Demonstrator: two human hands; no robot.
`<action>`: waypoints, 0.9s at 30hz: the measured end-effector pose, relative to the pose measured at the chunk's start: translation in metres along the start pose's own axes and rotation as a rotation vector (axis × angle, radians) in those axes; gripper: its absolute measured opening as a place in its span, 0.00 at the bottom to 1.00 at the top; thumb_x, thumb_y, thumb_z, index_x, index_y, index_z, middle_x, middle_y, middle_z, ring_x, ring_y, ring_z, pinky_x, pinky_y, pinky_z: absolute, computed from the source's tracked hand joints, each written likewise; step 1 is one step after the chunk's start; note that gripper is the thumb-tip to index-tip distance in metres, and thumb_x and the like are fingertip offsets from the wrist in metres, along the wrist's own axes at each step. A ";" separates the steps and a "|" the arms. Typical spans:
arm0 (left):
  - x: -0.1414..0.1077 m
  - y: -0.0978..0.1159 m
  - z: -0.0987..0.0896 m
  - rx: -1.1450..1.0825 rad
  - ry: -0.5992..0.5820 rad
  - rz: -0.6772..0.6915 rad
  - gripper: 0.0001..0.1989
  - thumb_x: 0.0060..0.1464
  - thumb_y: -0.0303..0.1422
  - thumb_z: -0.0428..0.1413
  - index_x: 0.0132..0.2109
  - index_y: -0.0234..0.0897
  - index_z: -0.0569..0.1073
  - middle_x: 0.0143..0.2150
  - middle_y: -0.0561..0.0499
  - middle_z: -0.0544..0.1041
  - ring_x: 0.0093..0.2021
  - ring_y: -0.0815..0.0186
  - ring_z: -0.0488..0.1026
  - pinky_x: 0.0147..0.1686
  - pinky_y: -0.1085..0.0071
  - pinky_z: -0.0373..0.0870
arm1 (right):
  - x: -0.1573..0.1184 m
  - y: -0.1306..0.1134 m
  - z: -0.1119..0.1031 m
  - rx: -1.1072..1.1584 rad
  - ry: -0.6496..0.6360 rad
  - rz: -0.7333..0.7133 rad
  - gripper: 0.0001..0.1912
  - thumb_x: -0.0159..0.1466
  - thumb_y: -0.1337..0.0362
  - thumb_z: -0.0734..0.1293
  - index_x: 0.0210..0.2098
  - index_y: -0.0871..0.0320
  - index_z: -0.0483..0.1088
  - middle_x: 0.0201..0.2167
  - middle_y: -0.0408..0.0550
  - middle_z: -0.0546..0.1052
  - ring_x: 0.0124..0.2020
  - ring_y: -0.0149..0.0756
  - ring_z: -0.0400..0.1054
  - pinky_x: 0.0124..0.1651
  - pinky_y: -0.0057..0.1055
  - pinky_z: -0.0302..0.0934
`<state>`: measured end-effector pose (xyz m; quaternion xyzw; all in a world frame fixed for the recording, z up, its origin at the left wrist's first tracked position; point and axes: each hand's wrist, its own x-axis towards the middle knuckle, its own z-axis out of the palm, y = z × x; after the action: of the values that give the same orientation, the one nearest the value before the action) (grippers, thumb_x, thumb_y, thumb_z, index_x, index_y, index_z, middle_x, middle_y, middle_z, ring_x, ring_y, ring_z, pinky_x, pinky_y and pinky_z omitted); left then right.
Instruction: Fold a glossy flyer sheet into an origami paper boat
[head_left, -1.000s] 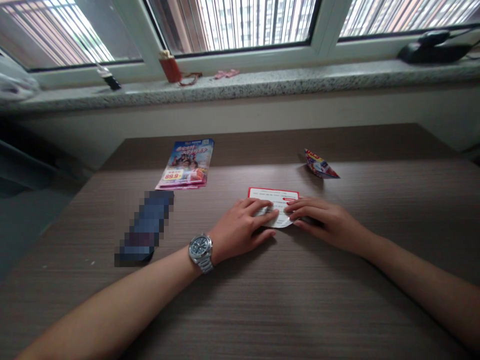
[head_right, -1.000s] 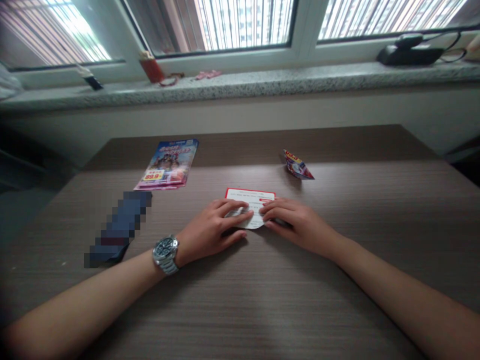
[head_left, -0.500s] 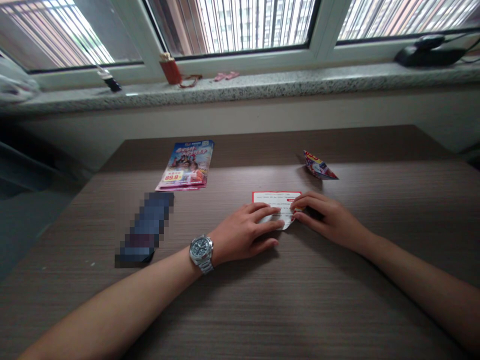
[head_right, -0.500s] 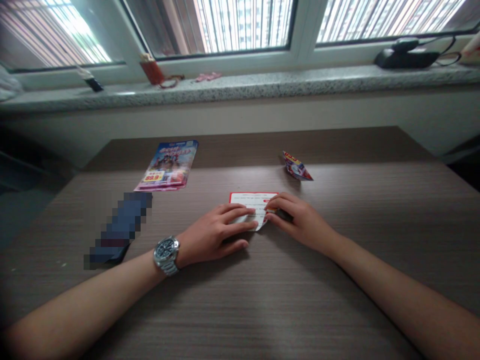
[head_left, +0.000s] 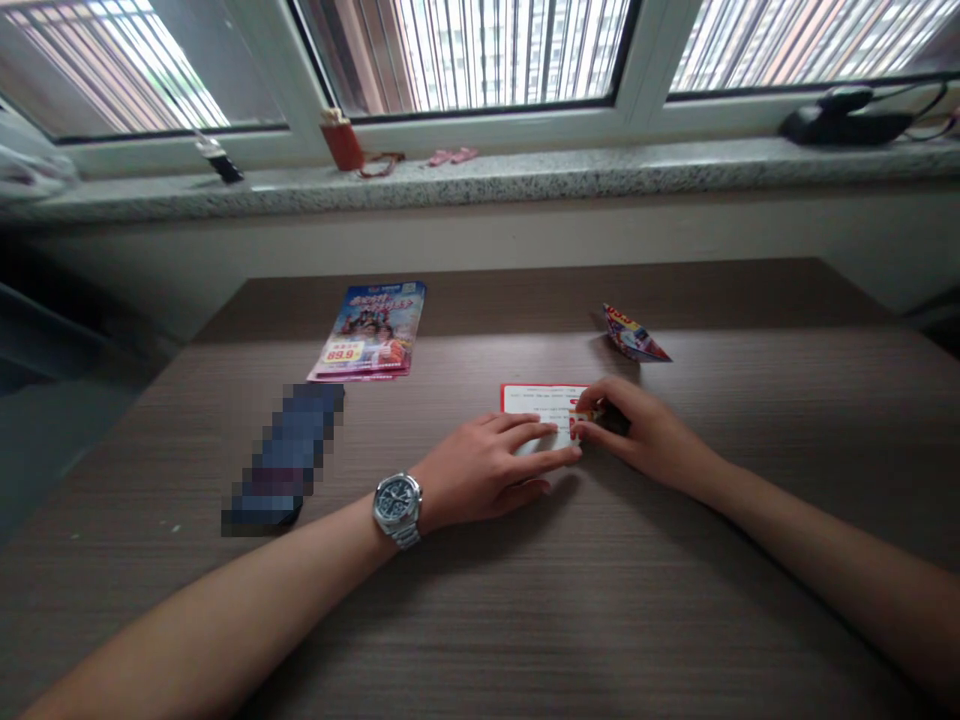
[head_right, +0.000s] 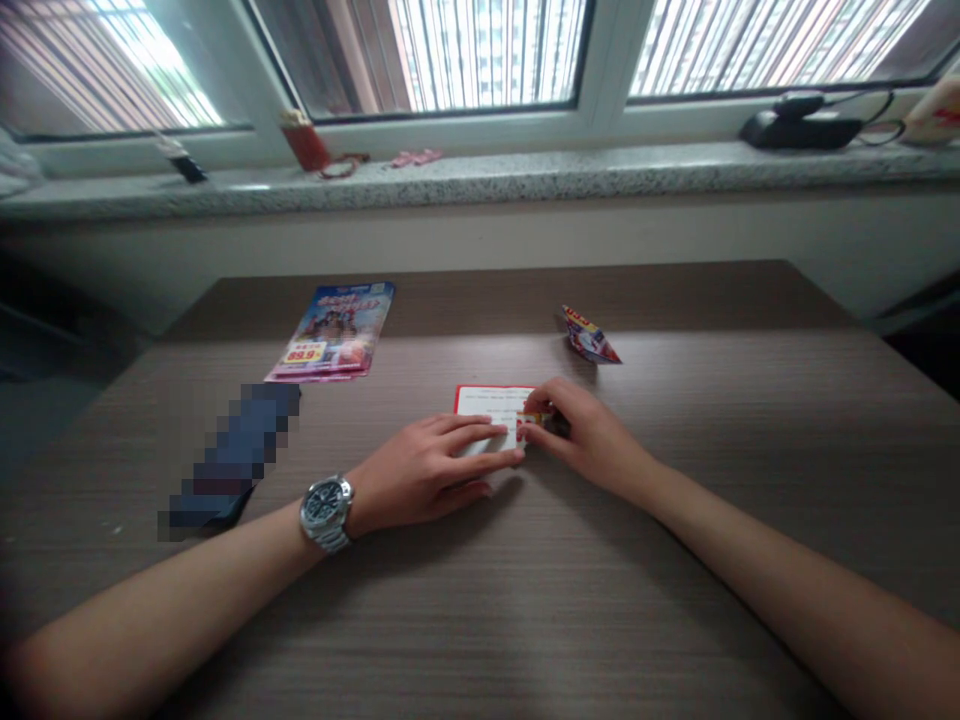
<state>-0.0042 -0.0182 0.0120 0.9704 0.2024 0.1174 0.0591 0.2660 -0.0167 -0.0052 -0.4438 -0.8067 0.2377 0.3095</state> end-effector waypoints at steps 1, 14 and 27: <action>0.000 0.000 0.000 0.006 0.001 -0.002 0.21 0.70 0.40 0.49 0.67 0.48 0.66 0.66 0.45 0.69 0.62 0.55 0.70 0.60 0.56 0.71 | 0.001 0.000 0.000 -0.006 -0.002 -0.014 0.07 0.68 0.60 0.69 0.41 0.55 0.69 0.38 0.47 0.74 0.37 0.39 0.69 0.39 0.35 0.64; 0.000 0.002 -0.001 0.016 0.016 -0.029 0.21 0.69 0.40 0.50 0.65 0.42 0.68 0.65 0.43 0.70 0.60 0.55 0.73 0.56 0.59 0.75 | 0.020 0.000 0.004 -0.097 -0.029 -0.064 0.05 0.67 0.60 0.69 0.38 0.55 0.72 0.36 0.49 0.73 0.37 0.41 0.68 0.40 0.38 0.65; 0.000 0.000 0.003 -0.018 0.009 0.007 0.23 0.70 0.39 0.51 0.67 0.39 0.66 0.65 0.44 0.72 0.65 0.55 0.69 0.62 0.55 0.71 | 0.020 0.000 0.009 -0.128 -0.012 -0.052 0.03 0.66 0.63 0.70 0.38 0.55 0.72 0.36 0.49 0.73 0.39 0.42 0.68 0.41 0.39 0.64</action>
<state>-0.0037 -0.0181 0.0094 0.9701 0.1981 0.1239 0.0664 0.2511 0.0000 -0.0059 -0.4404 -0.8332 0.1801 0.2817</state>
